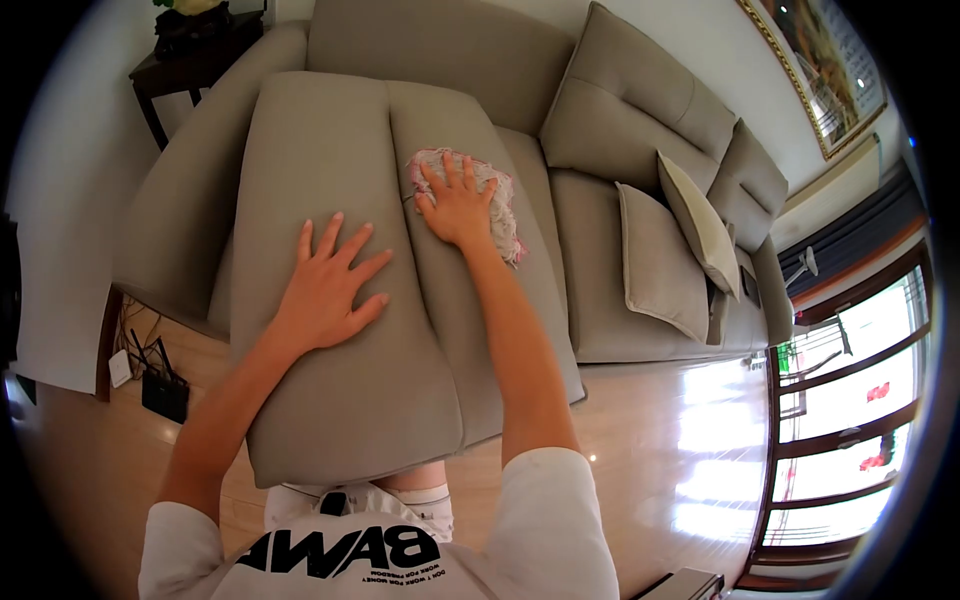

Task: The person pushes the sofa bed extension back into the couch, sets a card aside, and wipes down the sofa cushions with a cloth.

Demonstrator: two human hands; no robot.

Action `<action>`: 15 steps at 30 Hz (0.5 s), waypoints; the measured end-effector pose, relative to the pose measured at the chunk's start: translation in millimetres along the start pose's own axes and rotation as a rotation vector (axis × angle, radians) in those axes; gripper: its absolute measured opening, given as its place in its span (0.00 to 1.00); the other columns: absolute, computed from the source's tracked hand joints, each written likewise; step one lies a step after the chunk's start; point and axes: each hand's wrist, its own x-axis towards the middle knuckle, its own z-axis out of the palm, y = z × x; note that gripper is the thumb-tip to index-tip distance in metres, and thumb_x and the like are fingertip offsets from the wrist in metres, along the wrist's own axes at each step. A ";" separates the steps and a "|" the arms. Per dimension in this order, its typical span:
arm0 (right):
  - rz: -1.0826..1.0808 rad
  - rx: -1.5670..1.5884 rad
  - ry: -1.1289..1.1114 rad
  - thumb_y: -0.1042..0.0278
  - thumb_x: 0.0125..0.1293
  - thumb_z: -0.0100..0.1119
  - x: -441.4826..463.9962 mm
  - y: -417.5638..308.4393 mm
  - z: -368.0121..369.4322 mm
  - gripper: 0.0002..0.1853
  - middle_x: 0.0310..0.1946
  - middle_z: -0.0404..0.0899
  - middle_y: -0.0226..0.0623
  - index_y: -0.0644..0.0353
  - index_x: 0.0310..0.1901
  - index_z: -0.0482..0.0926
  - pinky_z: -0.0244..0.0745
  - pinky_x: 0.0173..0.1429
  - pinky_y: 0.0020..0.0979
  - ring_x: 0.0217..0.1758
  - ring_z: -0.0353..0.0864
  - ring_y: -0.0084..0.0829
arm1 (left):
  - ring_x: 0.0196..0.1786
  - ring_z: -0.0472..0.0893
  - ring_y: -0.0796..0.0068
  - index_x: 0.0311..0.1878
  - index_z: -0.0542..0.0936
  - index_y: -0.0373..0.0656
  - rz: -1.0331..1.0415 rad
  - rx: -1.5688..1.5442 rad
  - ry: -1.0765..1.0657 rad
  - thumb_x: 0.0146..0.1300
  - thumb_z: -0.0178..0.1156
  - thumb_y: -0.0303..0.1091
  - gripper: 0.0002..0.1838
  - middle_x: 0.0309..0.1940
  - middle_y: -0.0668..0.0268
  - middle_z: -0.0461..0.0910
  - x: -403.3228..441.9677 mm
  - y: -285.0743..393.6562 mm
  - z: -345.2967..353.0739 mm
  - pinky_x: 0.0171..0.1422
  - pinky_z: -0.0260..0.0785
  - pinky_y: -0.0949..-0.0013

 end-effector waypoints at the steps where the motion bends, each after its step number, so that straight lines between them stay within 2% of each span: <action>1: -0.013 -0.001 -0.009 0.43 0.73 0.48 -4.9 0.2 -1.9 0.31 0.82 0.50 0.34 0.31 0.77 0.62 0.40 0.76 0.75 0.85 0.43 0.46 | 0.78 0.57 0.41 0.64 0.80 0.52 0.011 -0.008 0.002 0.66 0.60 0.54 0.27 0.73 0.55 0.67 -1.4 -0.8 1.9 0.81 0.38 0.31; 3: -0.049 0.000 -0.024 0.47 0.73 0.47 -14.4 -3.7 -6.9 0.29 0.82 0.51 0.34 0.31 0.76 0.64 0.40 0.76 0.74 0.85 0.44 0.46 | 0.79 0.57 0.43 0.64 0.80 0.53 0.025 -0.017 0.008 0.67 0.59 0.54 0.27 0.74 0.56 0.67 -5.7 -8.7 0.4 0.81 0.37 0.31; 6: -0.205 -0.037 -0.205 0.52 0.73 0.46 -61.3 -13.0 -37.6 0.26 0.80 0.55 0.34 0.37 0.72 0.70 0.44 0.76 0.71 0.84 0.48 0.44 | 0.80 0.56 0.44 0.64 0.80 0.52 0.051 -0.061 -0.037 0.68 0.58 0.55 0.27 0.74 0.57 0.67 -13.2 -22.5 -4.0 0.82 0.36 0.32; 8: -0.350 -0.086 -0.231 0.57 0.72 0.45 -112.5 -16.4 -53.2 0.24 0.75 0.64 0.32 0.50 0.67 0.76 0.52 0.72 0.68 0.81 0.55 0.41 | 0.80 0.55 0.45 0.65 0.80 0.53 0.049 -0.059 -0.039 0.69 0.57 0.56 0.27 0.74 0.58 0.67 -13.5 -23.9 -4.2 0.82 0.36 0.33; 10: -0.452 0.002 -0.205 0.61 0.71 0.46 -172.5 -23.3 -78.2 0.23 0.70 0.72 0.39 0.59 0.63 0.77 0.57 0.71 0.60 0.77 0.63 0.42 | 0.80 0.55 0.45 0.65 0.79 0.52 0.051 -0.055 -0.040 0.69 0.57 0.56 0.27 0.74 0.58 0.66 -15.2 -20.9 -4.3 0.82 0.35 0.33; 12: -0.367 0.256 -0.248 0.65 0.69 0.47 -224.5 -24.3 -99.5 0.24 0.66 0.75 0.45 0.63 0.64 0.76 0.57 0.73 0.56 0.73 0.69 0.46 | 0.80 0.55 0.45 0.65 0.79 0.52 0.046 -0.051 -0.031 0.69 0.56 0.57 0.28 0.74 0.58 0.66 -15.9 -19.0 -2.1 0.83 0.34 0.34; 14: -0.158 0.476 -0.370 0.65 0.71 0.47 -248.9 -38.2 -140.8 0.24 0.67 0.74 0.50 0.64 0.65 0.75 0.55 0.75 0.54 0.71 0.71 0.48 | 0.80 0.55 0.44 0.65 0.79 0.51 0.040 -0.032 -0.025 0.69 0.56 0.56 0.28 0.74 0.57 0.66 -16.7 -15.8 -1.8 0.83 0.35 0.33; 15: -0.150 0.475 -0.424 0.65 0.72 0.45 -253.1 -38.5 -146.9 0.25 0.69 0.71 0.50 0.63 0.67 0.73 0.53 0.76 0.55 0.74 0.67 0.49 | 0.80 0.55 0.44 0.65 0.79 0.50 0.038 -0.018 -0.025 0.69 0.56 0.56 0.28 0.74 0.57 0.66 -16.8 -14.3 -2.3 0.83 0.35 0.33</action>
